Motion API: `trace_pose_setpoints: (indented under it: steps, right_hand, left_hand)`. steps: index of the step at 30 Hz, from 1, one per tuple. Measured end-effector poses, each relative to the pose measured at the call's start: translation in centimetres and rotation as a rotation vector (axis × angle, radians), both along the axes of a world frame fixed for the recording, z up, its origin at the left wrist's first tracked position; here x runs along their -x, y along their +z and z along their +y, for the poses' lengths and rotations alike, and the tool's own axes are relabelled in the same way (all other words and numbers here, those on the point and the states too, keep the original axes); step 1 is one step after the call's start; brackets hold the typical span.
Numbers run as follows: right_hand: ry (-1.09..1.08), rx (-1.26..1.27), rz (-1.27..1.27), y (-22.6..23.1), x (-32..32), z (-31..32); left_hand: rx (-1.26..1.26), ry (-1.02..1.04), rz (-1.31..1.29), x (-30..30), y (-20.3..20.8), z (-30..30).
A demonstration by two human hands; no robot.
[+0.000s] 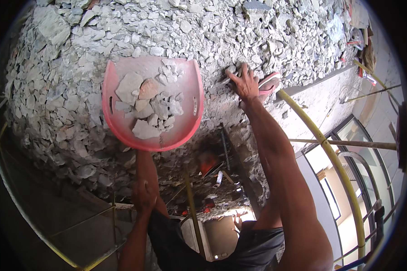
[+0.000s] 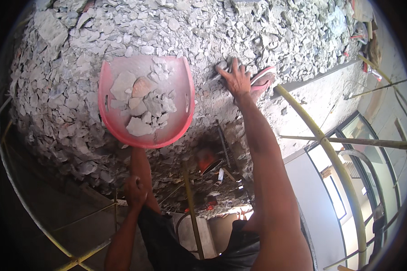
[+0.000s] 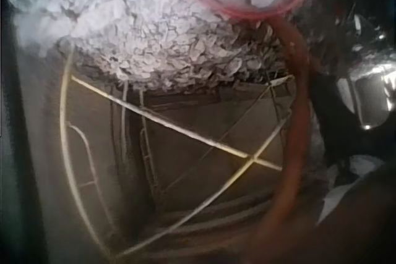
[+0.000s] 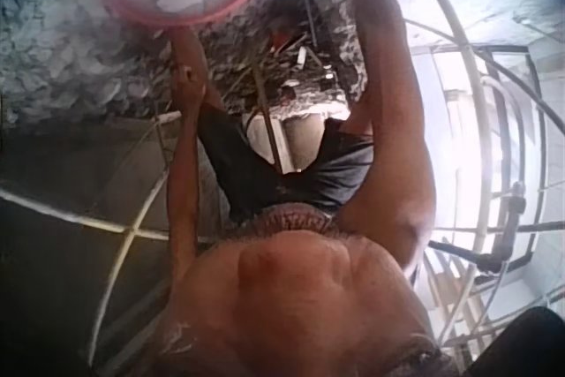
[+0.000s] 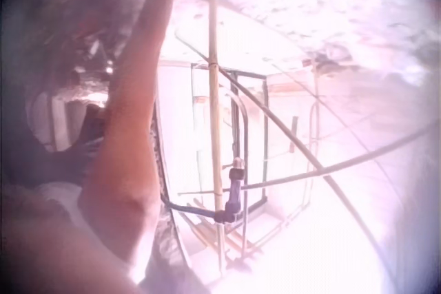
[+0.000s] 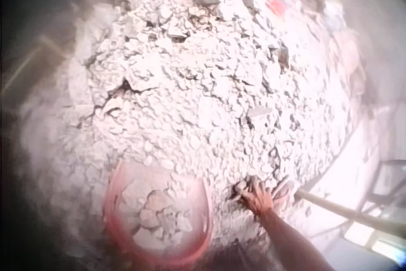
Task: The person collects fragments of rock and concrete by hand into a red container, then carries the container through a construction site and empties the debris into a pile.
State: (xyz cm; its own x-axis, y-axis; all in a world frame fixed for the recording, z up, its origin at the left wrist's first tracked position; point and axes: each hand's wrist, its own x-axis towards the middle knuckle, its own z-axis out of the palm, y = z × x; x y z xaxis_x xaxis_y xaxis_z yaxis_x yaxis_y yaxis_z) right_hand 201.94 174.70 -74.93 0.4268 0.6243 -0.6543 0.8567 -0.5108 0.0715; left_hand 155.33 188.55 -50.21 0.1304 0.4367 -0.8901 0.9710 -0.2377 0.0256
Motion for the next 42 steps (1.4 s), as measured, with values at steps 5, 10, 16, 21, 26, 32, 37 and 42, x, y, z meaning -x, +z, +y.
trace_pose_setpoints:
  steps: [5,10,16,21,26,32,37,42]
  right_hand:
    - [-0.093,0.046,0.012,0.4,2.0,0.2]
    - [-0.077,0.044,0.078,-0.5,1.5,0.1]
    - [-0.136,-0.105,0.091,-0.6,0.3,0.8]
    - [-0.206,-0.032,0.127,0.1,-1.3,0.2]
    - [-0.599,-0.107,0.379,2.5,-0.4,3.0]
    - [-0.794,-0.504,1.158,4.8,10.1,5.4]
    - [-0.828,-0.452,0.68,5.4,6.4,4.0]
    - [-0.864,-0.053,-0.217,1.6,-4.8,0.2]
  left_hand:
    - [-0.046,-0.002,-0.058,1.6,0.1,0.2]
    - [-0.061,-0.002,-0.109,2.6,-0.3,0.4]
    - [-0.063,0.003,-0.128,2.4,-0.4,-0.1]
    - [-0.03,-0.021,-0.171,1.7,-0.9,-0.8]
    - [-0.05,-0.013,-0.11,1.7,-0.7,-1.1]
    - [-0.042,-0.033,-0.112,1.9,0.2,-0.5]
    - [0.03,-0.031,-0.015,0.5,0.5,-0.1]
    - [-0.029,-0.009,-0.118,0.4,-1.0,-0.2]
